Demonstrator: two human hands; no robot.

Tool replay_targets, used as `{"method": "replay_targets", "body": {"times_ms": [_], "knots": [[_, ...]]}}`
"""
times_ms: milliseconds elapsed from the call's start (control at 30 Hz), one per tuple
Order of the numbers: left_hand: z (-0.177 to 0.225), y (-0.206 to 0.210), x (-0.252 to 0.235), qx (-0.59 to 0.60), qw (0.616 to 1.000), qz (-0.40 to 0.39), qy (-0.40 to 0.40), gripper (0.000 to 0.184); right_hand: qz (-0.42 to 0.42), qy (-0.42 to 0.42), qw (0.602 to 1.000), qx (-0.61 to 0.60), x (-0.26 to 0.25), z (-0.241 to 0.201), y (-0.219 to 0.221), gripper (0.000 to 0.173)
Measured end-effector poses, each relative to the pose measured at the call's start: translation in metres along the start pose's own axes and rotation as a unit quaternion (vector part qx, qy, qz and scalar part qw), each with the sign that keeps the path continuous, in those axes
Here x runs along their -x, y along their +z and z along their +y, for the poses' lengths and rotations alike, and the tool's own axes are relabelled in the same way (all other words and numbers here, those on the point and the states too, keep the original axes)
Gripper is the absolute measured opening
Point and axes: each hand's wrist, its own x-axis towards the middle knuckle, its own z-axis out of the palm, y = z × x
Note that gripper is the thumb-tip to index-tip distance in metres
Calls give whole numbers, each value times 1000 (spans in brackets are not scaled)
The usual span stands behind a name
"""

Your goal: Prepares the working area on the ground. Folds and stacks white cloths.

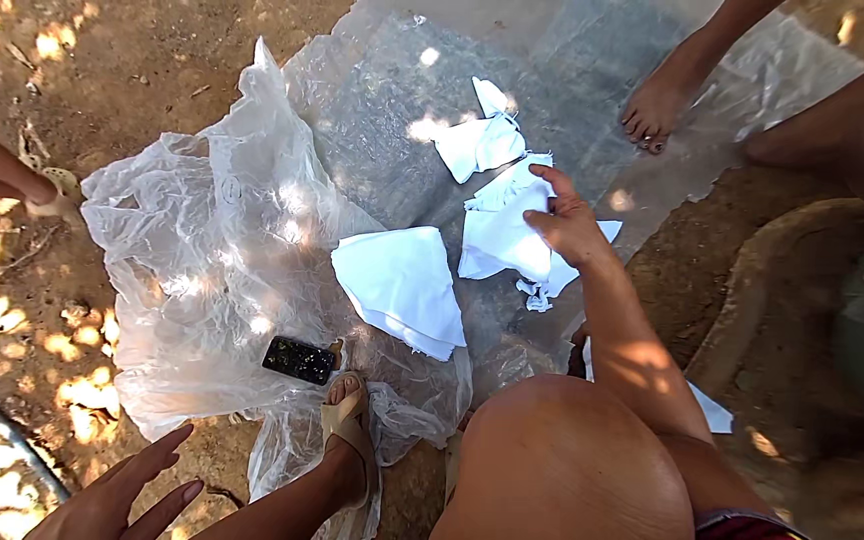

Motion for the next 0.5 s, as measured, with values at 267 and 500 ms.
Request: {"method": "replay_targets", "body": {"times_ms": [267,500], "knots": [[2,-1,-2,-11,1000,1,16,60,13,-147,983,113,20,-35,-24,68],[9,-1,3,-23,999,10,24,63,139,-241,862,424,4,-28,-9,21]]}}
